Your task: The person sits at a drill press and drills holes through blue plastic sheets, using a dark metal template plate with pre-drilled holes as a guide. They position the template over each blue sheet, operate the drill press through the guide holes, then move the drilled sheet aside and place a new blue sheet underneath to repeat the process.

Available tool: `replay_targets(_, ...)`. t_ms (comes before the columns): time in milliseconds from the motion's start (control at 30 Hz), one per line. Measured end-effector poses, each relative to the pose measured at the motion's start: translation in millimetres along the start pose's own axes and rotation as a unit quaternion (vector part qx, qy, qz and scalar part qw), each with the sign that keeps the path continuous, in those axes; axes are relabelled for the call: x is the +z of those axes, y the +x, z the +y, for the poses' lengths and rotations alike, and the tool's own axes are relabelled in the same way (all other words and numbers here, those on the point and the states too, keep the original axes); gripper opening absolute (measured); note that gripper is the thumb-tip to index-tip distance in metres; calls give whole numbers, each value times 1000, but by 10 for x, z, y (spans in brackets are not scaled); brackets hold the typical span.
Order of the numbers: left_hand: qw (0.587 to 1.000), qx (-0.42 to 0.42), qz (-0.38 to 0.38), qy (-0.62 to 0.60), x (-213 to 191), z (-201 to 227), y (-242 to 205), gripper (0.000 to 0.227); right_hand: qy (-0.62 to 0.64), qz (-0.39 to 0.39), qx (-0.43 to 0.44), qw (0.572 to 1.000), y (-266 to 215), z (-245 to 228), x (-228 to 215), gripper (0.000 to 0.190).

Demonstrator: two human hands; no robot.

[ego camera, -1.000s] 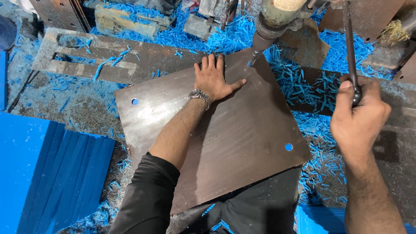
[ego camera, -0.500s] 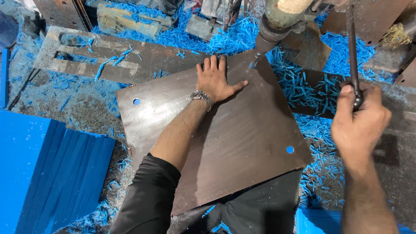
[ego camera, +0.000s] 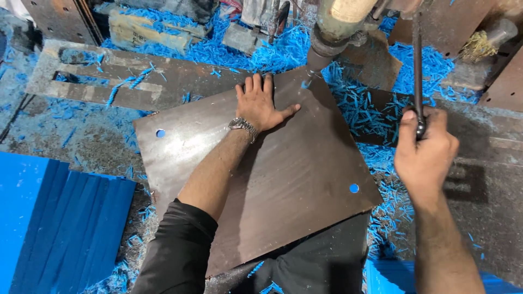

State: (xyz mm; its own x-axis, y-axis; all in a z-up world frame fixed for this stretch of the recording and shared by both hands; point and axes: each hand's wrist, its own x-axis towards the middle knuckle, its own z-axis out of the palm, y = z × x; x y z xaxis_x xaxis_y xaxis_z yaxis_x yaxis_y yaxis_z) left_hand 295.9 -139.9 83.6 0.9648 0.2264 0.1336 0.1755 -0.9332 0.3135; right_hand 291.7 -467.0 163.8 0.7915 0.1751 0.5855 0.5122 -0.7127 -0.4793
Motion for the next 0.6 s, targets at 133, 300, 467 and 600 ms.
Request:
replay_targets(133,1000,-1,6,5,8,-18,5,120,19,18,1,1000,-34,39,138,21)
replay_targets(300,1000,10,-7,11,84,-44,34,122,15,6,-8,1000,-26,-3,66,17)
replay_targets(467,1000,-1,-20,8,15,-16,19,122,62,61,-43,995,-114,202,332,18)
replay_targets(600,999,-2,-27,16,36,-12,32,123,14,17,-17,1000,-82,107,185,18)
